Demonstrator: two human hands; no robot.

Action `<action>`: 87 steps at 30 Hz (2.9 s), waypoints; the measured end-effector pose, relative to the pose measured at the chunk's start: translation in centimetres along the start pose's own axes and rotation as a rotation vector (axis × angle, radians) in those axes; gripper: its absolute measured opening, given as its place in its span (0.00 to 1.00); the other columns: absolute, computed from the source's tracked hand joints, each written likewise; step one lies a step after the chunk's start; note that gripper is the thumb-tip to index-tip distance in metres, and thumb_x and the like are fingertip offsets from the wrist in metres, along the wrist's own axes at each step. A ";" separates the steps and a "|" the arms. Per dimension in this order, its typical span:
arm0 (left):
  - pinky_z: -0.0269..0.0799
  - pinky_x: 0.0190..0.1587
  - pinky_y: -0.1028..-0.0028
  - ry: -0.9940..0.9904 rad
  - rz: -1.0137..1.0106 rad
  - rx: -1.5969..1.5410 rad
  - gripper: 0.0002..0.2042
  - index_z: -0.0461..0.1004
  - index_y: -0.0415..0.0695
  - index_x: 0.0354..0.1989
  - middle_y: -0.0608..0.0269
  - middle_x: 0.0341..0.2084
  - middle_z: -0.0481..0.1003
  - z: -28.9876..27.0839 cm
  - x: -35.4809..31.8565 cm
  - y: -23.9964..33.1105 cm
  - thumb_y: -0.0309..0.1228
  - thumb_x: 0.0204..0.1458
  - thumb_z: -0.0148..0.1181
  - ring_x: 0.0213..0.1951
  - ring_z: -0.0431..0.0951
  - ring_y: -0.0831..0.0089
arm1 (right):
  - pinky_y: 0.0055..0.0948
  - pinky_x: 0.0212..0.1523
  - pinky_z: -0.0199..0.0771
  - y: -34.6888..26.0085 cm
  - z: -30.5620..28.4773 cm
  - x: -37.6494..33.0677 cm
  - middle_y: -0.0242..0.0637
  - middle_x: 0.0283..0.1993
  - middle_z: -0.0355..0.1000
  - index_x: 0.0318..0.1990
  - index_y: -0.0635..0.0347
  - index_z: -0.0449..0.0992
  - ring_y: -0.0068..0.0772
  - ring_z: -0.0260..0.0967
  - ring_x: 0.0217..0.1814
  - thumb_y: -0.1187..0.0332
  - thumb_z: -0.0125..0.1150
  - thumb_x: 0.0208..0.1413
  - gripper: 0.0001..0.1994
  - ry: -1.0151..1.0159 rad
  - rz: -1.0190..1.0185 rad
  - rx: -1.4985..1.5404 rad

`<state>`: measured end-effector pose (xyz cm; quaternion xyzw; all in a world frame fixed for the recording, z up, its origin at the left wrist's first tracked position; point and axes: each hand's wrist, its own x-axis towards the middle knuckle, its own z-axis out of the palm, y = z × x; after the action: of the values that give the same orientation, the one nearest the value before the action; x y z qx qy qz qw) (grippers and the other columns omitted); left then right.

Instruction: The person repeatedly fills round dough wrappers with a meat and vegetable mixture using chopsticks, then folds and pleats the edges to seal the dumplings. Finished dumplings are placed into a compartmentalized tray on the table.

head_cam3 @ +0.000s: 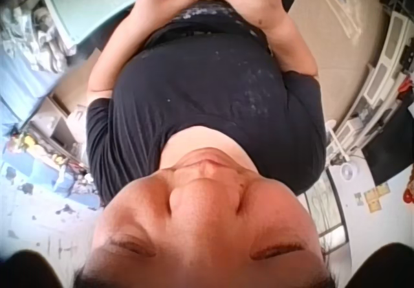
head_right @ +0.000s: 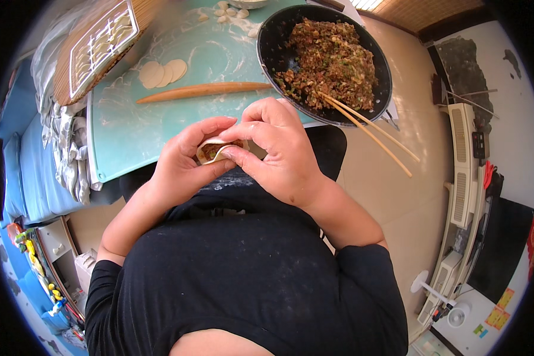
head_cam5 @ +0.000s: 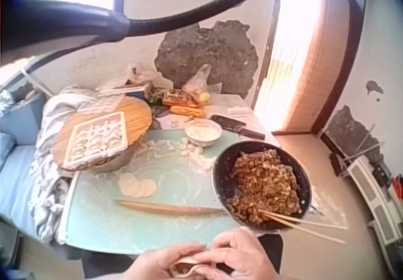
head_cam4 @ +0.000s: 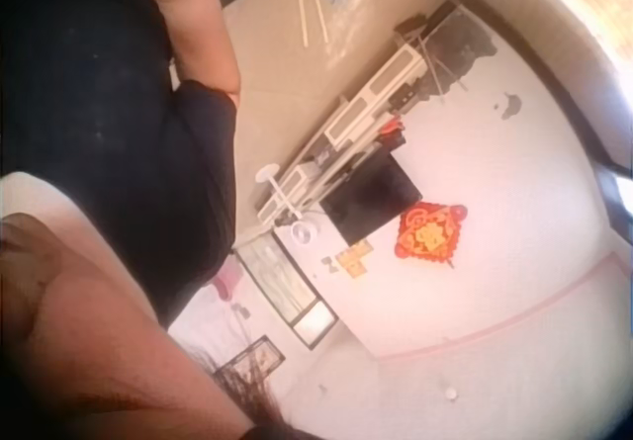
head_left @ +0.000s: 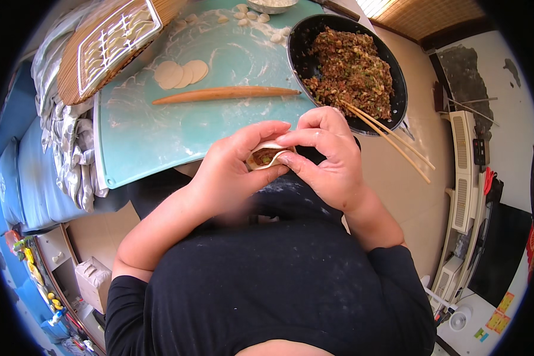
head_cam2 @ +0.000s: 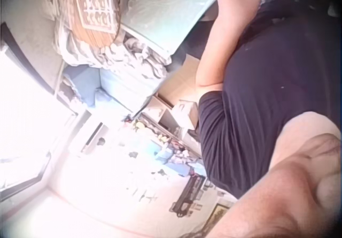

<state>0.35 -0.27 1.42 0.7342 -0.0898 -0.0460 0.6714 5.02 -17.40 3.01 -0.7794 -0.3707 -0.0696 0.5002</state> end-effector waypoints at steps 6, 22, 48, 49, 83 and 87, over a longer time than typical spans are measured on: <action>0.70 0.45 0.74 -0.048 0.022 0.035 0.25 0.64 0.39 0.51 0.55 0.43 0.73 -0.1 0.2 0.5 0.22 0.41 0.63 0.44 0.74 0.69 | 0.30 0.36 0.60 0.3 0.0 -0.4 0.32 0.30 0.67 0.29 0.57 0.76 0.35 0.61 0.33 0.77 0.65 0.33 0.11 0.030 -0.190 -0.134; 0.70 0.32 0.78 0.131 0.043 -0.004 0.17 0.73 0.41 0.40 0.61 0.29 0.73 0.3 0.2 -1.5 0.24 0.38 0.66 0.29 0.74 0.76 | 0.32 0.34 0.62 0.7 0.5 -0.2 0.32 0.31 0.68 0.30 0.58 0.74 0.36 0.63 0.32 0.77 0.64 0.32 0.12 0.085 -0.306 -0.248; 0.69 0.49 0.74 0.082 0.029 -0.539 0.20 0.66 0.35 0.48 0.58 0.42 0.72 -0.2 0.2 -1.2 0.14 0.43 0.58 0.45 0.72 0.73 | 0.23 0.24 0.61 1.2 -0.6 -1.3 0.36 0.24 0.66 0.27 0.64 0.71 0.30 0.61 0.21 0.77 0.58 0.48 0.02 0.091 0.208 0.153; 0.69 0.49 0.74 0.103 0.055 -0.487 0.20 0.66 0.36 0.47 0.58 0.42 0.72 -0.1 0.2 -1.2 0.14 0.43 0.58 0.45 0.72 0.73 | 0.23 0.22 0.61 1.4 -0.2 -1.4 0.37 0.24 0.66 0.28 0.65 0.71 0.29 0.62 0.21 0.76 0.57 0.49 0.02 0.046 0.200 0.189; 0.69 0.46 0.78 0.231 0.031 -0.278 0.17 0.70 0.36 0.45 0.61 0.41 0.73 0.2 -0.1 -1.4 0.15 0.43 0.59 0.43 0.72 0.76 | 0.17 0.25 0.64 0.3 1.1 -0.4 0.33 0.32 0.68 0.31 0.63 0.73 0.20 0.64 0.28 0.76 0.60 0.47 0.04 0.080 0.244 0.210; 0.70 0.45 0.78 0.285 0.068 -0.226 0.17 0.70 0.36 0.45 0.62 0.40 0.73 0.3 0.0 -1.7 0.16 0.44 0.59 0.42 0.73 0.77 | 0.23 0.28 0.65 0.0 2.0 -0.3 0.36 0.32 0.68 0.31 0.62 0.72 0.30 0.65 0.30 0.76 0.64 0.41 0.08 0.145 0.106 0.079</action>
<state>0.37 -0.41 -0.26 0.6496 -0.0125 0.0714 0.7568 4.24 -15.88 1.88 -0.7703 -0.2942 -0.0848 0.5593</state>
